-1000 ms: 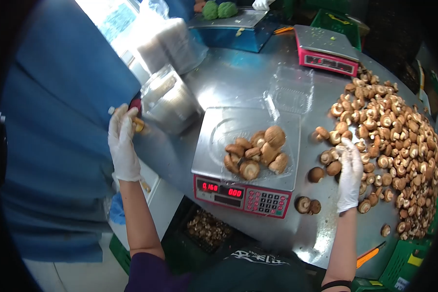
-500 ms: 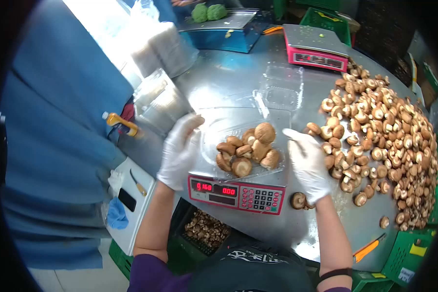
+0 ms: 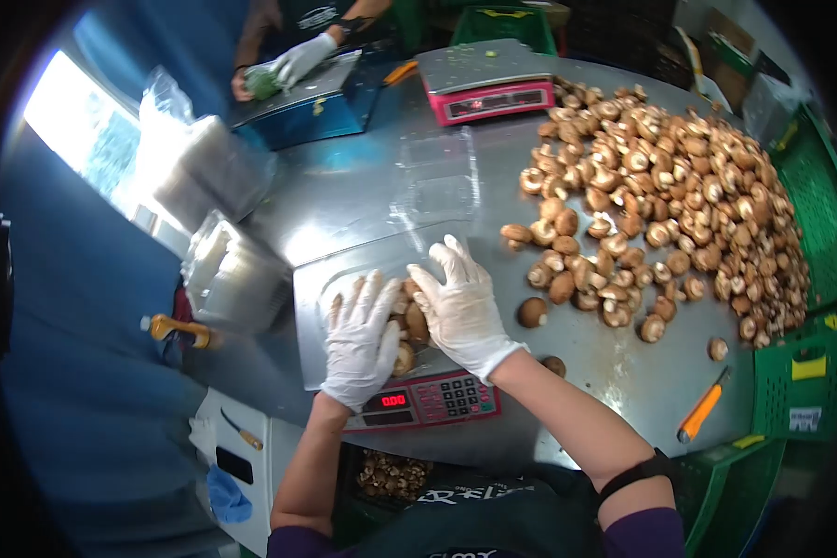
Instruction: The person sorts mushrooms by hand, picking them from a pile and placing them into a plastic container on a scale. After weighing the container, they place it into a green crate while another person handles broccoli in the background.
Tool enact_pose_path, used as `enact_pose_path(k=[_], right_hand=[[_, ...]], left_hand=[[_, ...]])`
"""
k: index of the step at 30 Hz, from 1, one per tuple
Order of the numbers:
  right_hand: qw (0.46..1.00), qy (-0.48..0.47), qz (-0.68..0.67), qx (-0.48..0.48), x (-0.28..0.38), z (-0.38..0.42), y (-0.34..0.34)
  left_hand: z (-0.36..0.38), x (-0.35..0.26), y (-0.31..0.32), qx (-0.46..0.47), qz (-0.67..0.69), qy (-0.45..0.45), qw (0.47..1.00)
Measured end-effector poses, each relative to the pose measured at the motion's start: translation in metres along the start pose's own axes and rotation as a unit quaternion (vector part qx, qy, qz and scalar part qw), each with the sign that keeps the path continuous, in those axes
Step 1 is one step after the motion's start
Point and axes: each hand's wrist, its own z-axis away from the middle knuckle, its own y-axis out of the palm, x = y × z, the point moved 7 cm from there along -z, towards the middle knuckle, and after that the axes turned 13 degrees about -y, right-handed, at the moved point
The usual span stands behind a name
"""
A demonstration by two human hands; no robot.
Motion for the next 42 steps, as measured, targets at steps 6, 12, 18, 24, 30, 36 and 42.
enact_pose_path(k=[6,12,18,24,30,36,42], right_hand=[[0.954,0.218,-0.2,-0.046,-0.073,0.056,-0.06],[0.944,0.282,-0.122,0.12,-0.071,0.199,-0.077],[0.922,0.311,-0.154,0.173,-0.061,0.223,-0.06],[0.776,0.436,-0.455,-0.006,-0.065,0.226,-0.072],[0.745,0.332,-0.573,-0.079,-0.032,0.135,-0.075],[0.953,0.1,-0.285,0.014,0.016,0.019,-0.069],[0.985,-0.01,-0.172,0.008,0.039,-0.013,-0.034]], left_hand=[[0.004,0.018,-0.024,-0.068,0.226,-0.019,0.972],[0.017,0.051,-0.043,-0.148,0.362,-0.14,0.91],[0.021,0.063,-0.048,-0.157,0.405,-0.168,0.885],[0.04,0.078,-0.051,-0.178,0.358,-0.197,0.895],[0.055,0.101,-0.066,-0.19,0.306,-0.211,0.909],[0.058,0.102,-0.073,-0.202,0.283,-0.214,0.913],[0.062,0.114,-0.083,-0.211,0.284,-0.202,0.913]])
